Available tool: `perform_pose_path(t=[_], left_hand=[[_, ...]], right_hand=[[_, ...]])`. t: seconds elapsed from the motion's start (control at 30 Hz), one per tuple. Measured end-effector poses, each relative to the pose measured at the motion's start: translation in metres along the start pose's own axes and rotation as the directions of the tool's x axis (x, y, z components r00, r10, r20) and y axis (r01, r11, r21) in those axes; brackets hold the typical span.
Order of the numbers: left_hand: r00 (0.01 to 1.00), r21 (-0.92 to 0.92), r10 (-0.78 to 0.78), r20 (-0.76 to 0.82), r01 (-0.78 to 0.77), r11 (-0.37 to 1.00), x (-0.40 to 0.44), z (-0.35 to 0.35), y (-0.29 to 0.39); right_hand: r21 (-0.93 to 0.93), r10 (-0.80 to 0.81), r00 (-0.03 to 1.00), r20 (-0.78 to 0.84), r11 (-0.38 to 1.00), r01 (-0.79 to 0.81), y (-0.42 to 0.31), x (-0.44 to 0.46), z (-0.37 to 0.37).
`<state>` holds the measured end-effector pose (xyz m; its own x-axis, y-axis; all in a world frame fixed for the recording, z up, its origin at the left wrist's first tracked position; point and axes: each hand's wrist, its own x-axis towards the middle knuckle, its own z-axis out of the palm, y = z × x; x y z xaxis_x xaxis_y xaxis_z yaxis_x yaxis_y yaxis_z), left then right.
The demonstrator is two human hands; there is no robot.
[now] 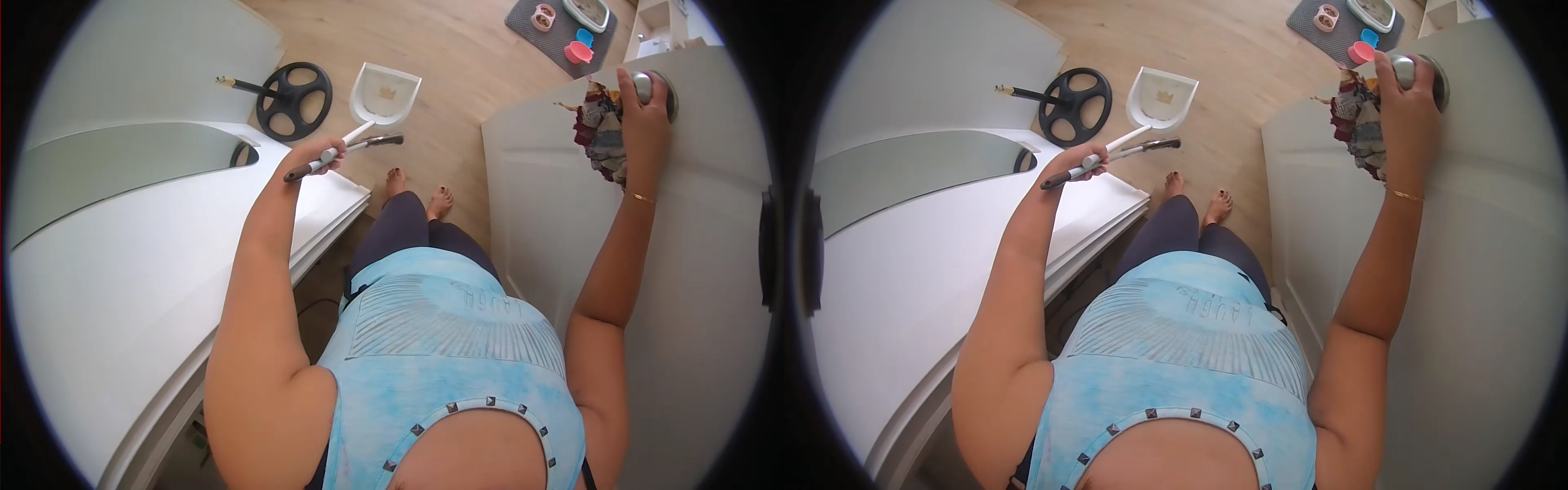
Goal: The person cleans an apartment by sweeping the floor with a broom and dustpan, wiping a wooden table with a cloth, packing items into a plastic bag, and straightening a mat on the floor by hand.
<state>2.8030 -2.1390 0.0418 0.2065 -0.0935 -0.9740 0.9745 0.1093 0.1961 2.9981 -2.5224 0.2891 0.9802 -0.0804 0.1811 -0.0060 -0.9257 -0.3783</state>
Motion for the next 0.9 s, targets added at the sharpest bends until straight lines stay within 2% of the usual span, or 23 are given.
perform_pose_path(t=[0.03,0.07,0.13,0.23,0.27,0.3,0.4,0.43,0.5,0.53,0.57,0.63,0.67,0.7,0.77,0.8,0.83,0.9], left_hand=[[1.000,0.087,-0.012,-0.019,0.014,0.996,0.000,-0.011,0.002],[1.000,0.090,-0.015,-0.012,0.016,0.996,0.001,-0.022,0.003],[0.993,0.217,0.077,-0.094,-0.055,0.975,0.004,-0.038,0.002],[0.994,0.159,0.074,-0.086,-0.060,0.985,0.011,-0.062,0.000],[0.987,0.051,0.132,-0.089,-0.128,0.990,-0.003,-0.066,0.001],[0.987,0.052,0.138,-0.084,-0.134,0.990,0.004,-0.078,0.002],[0.996,0.052,-0.024,-0.090,0.029,0.998,0.039,-0.114,-0.008],[0.996,0.047,-0.009,-0.085,0.013,0.999,0.051,-0.122,-0.011],[0.974,0.087,-0.219,-0.056,0.224,0.971,0.063,-0.139,-0.016],[0.963,0.227,-0.226,-0.148,0.256,0.940,0.063,-0.097,-0.038],[0.962,0.236,-0.230,-0.148,0.260,0.936,0.057,-0.095,-0.041],[0.963,0.504,-0.198,-0.181,0.263,0.823,0.049,-0.116,-0.021],[0.980,0.554,-0.172,-0.102,0.200,0.808,0.054,-0.132,-0.020],[0.994,0.508,-0.108,0.005,0.091,0.857,0.089,-0.161,-0.041],[0.979,0.668,-0.067,-0.194,0.182,0.721,0.065,-0.144,-0.033],[0.907,0.803,0.134,-0.400,0.276,0.528,0.057,-0.134,-0.032],[0.907,0.803,0.132,-0.399,0.277,0.527,0.060,-0.138,-0.026],[0.987,0.680,-0.023,-0.161,0.128,0.722,0.068,-0.147,-0.015]], right_hand=[[-0.038,0.034,0.999,-0.019,0.999,-0.035,-0.003,-0.001,-0.002],[-0.074,0.067,0.997,-0.041,0.995,-0.070,-0.007,-0.002,-0.003],[-0.108,0.081,0.995,-0.060,0.990,-0.087,-0.015,-0.003,-0.003],[-0.097,0.053,0.993,-0.107,0.993,-0.064,-0.005,0.000,0.009],[-0.085,0.069,0.990,-0.121,0.993,-0.080,-0.007,0.000,0.011],[-0.074,0.081,0.988,-0.135,0.993,-0.092,-0.007,0.001,0.013],[-0.065,0.096,0.979,-0.180,0.992,-0.109,0.004,0.006,0.020],[-0.068,0.110,0.975,-0.194,0.990,-0.125,0.010,0.008,0.019],[-0.064,0.134,0.974,-0.182,0.987,-0.147,0.015,0.007,0.025],[-0.073,0.175,0.964,-0.199,0.979,-0.193,0.063,-0.017,0.006],[-0.081,0.204,0.956,-0.211,0.971,-0.225,0.069,-0.025,0.002],[-0.087,0.214,0.954,-0.208,0.968,-0.236,0.051,-0.010,0.012],[-0.093,0.225,0.952,-0.208,0.964,-0.248,0.039,-0.002,0.017],[-0.098,0.199,0.954,-0.225,0.969,-0.226,0.019,0.002,0.022],[-0.087,0.203,0.952,-0.228,0.970,-0.227,0.019,0.002,0.024],[-0.088,0.203,0.952,-0.230,0.970,-0.229,0.018,0.002,0.026],[-0.054,0.210,0.951,-0.227,0.972,-0.227,0.017,0.003,0.026],[-0.023,0.214,0.953,-0.214,0.974,-0.224,0.014,0.000,0.026]])
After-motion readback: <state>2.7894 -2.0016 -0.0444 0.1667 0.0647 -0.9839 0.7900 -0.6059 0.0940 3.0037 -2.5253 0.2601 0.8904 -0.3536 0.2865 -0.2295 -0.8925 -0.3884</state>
